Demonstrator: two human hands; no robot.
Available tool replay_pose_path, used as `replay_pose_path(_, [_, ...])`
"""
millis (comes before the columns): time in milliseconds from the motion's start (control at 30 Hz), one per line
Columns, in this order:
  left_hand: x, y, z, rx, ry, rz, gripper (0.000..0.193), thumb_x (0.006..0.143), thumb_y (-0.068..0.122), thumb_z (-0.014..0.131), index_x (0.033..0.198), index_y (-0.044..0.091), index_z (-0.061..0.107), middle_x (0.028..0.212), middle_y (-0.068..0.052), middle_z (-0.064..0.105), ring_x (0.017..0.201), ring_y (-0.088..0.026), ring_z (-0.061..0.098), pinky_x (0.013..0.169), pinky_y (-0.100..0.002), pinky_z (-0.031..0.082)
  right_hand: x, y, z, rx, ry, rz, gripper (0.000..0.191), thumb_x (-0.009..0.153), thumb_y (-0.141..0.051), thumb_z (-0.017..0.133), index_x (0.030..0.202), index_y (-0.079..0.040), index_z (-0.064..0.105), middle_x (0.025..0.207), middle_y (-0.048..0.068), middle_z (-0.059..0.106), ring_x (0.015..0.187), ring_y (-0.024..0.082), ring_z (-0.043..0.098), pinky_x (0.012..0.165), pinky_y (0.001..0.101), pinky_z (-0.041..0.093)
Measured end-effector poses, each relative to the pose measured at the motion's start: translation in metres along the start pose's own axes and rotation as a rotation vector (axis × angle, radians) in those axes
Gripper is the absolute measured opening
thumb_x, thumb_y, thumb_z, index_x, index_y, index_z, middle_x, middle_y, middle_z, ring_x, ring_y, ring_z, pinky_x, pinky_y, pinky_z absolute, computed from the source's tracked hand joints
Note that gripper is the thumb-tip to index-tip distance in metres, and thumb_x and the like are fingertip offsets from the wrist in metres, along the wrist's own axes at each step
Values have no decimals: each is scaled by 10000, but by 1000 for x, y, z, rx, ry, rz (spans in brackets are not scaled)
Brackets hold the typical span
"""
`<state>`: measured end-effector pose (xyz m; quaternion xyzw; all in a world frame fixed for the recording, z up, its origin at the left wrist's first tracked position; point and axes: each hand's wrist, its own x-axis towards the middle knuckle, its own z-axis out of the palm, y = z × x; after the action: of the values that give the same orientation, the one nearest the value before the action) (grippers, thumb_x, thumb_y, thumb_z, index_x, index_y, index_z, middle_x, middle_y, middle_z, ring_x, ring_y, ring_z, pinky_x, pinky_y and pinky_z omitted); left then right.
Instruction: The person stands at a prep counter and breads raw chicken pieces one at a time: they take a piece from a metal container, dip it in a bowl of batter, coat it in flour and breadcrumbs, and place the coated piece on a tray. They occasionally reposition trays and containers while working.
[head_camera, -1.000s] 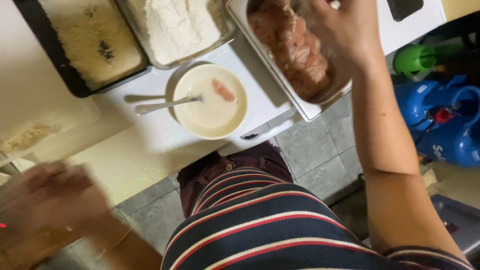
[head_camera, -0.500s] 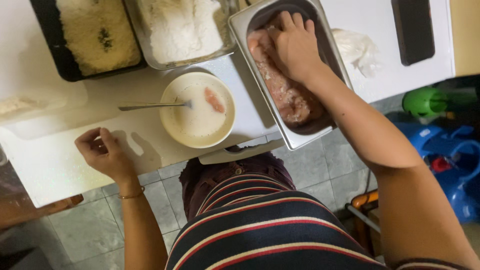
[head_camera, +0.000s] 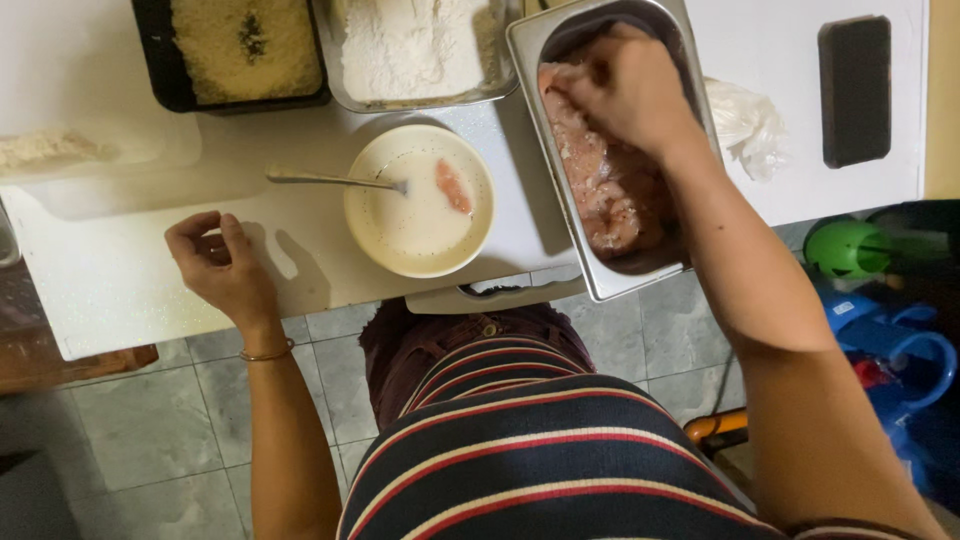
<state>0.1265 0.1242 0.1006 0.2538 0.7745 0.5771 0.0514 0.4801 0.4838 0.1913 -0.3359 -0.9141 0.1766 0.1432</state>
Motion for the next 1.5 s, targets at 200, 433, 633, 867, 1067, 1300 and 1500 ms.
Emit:
replay_pose_path(200, [-2,3,0,-21,-16,21,151,1104,85,689,1159,10,570,1051,-38,638,834,-92,599,713,-250,524,-11,-9,-38,562,-119,254,125,1077,-116,683,1090,7,662,1036,97,730,978,168,699,876,318,579])
replay_pose_path(433, [-2,10,-5,-11,-55,14,144,1076,83,690,1143,8,586,1025,-35,647,802,-86,575,689,-244,501,-38,-36,-63,668,33,101,225,1035,130,569,1162,41,733,1165,86,741,1100,130,699,980,256,563])
replay_pose_path(633, [-1,13,-10,-18,-95,14,116,1065,69,685,1115,7,600,1012,-37,631,800,-92,573,690,-254,502,-53,-44,-82,636,-34,274,193,1056,84,600,1150,14,754,954,25,712,835,57,626,709,210,493])
replay_pose_path(867, [0,10,-13,-13,-134,52,97,1062,60,676,1114,5,614,1006,-39,635,788,-102,584,711,-257,516,-58,-43,-74,198,-58,283,290,903,-11,750,1192,17,739,1014,104,743,898,175,714,788,309,564])
replay_pose_path(1067, [1,10,-14,7,-148,57,96,1047,52,686,1096,4,620,978,-43,628,758,-109,579,681,-269,503,-40,-37,-43,-62,-24,220,264,885,-149,782,1126,-44,763,1060,162,731,946,354,719,854,432,561])
replay_pose_path(1300, [-1,9,-14,21,-148,89,89,1044,40,691,1093,11,622,971,-38,625,755,-104,568,678,-269,487,11,-21,41,-394,-11,450,217,1055,-251,681,958,-66,737,949,217,718,870,414,697,766,502,550])
replay_pose_path(1500, [0,4,-12,8,-109,99,100,1035,52,710,1077,20,625,953,-31,612,736,-99,535,665,-258,466,-7,-31,14,122,226,197,266,953,-159,849,1057,23,685,887,140,703,753,250,674,629,392,529])
